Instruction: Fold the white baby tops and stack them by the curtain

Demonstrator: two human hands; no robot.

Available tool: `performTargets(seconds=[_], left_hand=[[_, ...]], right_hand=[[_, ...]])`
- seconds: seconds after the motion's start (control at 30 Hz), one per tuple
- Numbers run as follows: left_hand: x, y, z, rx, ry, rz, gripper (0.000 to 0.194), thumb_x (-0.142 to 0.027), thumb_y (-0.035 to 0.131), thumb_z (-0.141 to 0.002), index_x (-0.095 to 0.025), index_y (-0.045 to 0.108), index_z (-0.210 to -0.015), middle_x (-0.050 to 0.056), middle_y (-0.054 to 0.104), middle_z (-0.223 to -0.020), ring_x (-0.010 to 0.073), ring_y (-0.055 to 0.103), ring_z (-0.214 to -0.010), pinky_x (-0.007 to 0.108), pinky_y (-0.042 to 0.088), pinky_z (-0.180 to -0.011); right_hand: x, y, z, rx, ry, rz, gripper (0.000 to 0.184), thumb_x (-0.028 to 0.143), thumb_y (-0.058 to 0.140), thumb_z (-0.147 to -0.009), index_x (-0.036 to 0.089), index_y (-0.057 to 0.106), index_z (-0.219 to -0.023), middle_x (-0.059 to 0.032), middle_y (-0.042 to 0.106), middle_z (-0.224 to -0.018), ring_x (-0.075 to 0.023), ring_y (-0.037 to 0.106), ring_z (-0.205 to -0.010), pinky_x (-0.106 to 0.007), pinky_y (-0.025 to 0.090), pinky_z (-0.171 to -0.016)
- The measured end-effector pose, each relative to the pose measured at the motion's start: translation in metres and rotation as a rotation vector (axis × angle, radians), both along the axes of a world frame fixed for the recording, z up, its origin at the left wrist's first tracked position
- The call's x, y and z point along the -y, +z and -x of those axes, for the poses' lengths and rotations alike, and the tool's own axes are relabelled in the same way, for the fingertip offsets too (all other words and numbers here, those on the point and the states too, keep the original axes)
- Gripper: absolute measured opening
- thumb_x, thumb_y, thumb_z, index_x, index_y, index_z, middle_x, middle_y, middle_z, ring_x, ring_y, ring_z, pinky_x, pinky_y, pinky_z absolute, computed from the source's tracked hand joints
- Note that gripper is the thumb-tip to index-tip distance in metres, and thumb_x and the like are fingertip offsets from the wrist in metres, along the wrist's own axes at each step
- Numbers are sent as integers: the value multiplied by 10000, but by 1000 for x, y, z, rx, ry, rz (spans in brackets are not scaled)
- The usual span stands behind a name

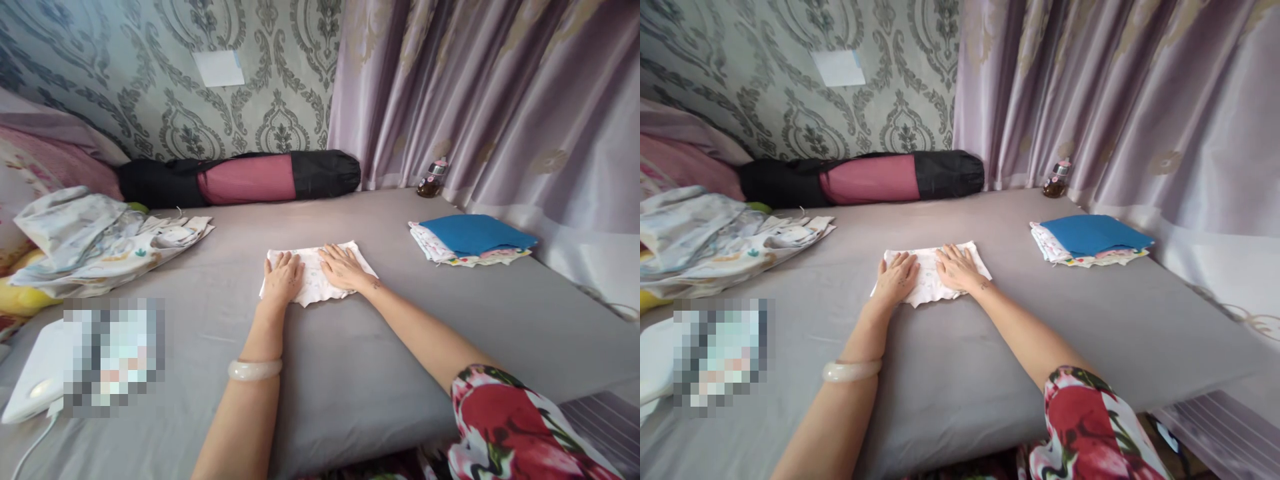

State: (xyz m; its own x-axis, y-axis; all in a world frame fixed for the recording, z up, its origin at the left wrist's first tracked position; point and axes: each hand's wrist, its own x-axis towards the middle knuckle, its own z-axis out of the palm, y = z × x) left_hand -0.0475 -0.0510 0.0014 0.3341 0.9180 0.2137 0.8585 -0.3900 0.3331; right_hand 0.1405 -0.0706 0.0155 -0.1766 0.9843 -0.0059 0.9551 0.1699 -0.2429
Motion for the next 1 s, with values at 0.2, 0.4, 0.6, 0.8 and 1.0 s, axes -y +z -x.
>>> performTargets(seconds=[0.2, 0.4, 0.6, 0.8, 1.0], left_hand=[[0, 2, 0, -13, -1, 15, 359, -330, 358, -977, -243, 567, -1255, 125, 513, -1435, 300, 388, -1386, 616, 163, -1149], [1, 4, 0, -13, 10, 34, 354, -324, 370, -968, -241, 580, -1240, 129, 507, -1440, 304, 381, -1389, 618, 178, -1145], [-2, -1, 2, 82, 12, 33, 312, -334, 426, -943, -275, 611, -1188, 101, 539, -1414, 287, 408, -1375, 596, 170, -1160], [-16, -5, 15, 313, 94, -46, 363, -290, 492, -851, -207, 627, -1178, 150, 570, -1350, 280, 508, -1284, 456, 361, -1107], [-24, -2, 44, 282, 422, -18, 303, -349, 553, -755, -163, 667, -965, 182, 700, -953, 344, 637, -1046, 480, 471, -958]], right_hand=[[9, 10, -22, 3, -70, -55, 598, 374, 179, -1002, 111, 308, -1524, -130, 199, -1614, -246, 136, -1496, -471, 72, -1207], [18, 2, -28, 48, -99, 11, 611, 410, 185, -1000, 131, 296, -1532, -122, 230, -1607, -271, 179, -1485, -492, 129, -1196], [13, -1, -29, -10, -99, 43, 613, 421, 186, -993, 157, 288, -1536, -96, 210, -1616, -253, 152, -1492, -493, 128, -1198], [0, 15, -60, -379, -298, 30, 565, 303, 217, -975, 171, 365, -1504, -92, 389, -1542, -179, 408, -1383, -343, 368, -1088], [5, 19, -100, -368, -515, 126, 347, 304, 439, -918, 148, 736, -1006, -81, 740, -902, -189, 662, -820, -244, 462, -692]])
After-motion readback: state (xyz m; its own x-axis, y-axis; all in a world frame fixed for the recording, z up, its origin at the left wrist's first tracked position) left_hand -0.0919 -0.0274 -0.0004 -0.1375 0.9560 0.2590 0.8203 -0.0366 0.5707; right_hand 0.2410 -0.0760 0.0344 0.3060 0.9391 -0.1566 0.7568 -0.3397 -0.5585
